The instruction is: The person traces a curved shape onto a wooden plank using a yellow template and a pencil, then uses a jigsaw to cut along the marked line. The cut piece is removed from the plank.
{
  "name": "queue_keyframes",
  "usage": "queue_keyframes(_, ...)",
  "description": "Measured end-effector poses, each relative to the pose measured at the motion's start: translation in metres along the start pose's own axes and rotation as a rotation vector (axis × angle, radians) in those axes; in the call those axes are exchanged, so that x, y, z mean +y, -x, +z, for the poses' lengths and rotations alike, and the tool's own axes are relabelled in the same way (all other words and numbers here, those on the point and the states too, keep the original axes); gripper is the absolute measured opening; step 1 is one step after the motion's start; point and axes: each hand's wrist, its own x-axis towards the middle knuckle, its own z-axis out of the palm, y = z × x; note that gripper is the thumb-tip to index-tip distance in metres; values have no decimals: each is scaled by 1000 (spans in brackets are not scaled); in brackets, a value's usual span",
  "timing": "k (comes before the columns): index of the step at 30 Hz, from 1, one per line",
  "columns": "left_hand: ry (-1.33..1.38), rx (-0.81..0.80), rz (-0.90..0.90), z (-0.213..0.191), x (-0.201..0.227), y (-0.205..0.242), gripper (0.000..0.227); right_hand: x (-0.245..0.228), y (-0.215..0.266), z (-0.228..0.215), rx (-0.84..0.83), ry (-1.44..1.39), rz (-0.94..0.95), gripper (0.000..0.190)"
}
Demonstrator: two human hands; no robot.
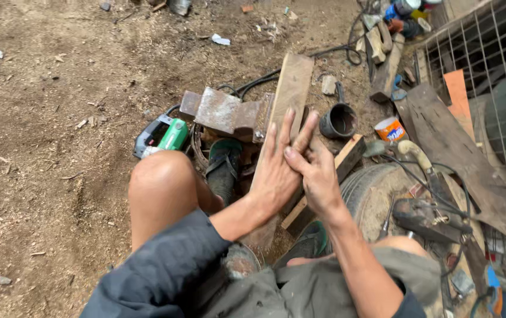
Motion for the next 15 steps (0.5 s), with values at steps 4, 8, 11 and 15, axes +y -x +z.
queue_keyframes(4,177,-60,-76,8,19,9,63,24,7,-7,179,218,33,43)
queue_keyframes(8,192,28,-59,4,11,6,61,23,2,-17,149,-42,97,52)
queue_keyframes(11,145,-31,-58,5,4,5,54,12,1,-21,-118,-9,46,48)
queue_keyframes(15,151,0,-94,21,3,5,54,11,-3,-20,-250,-9,38,60)
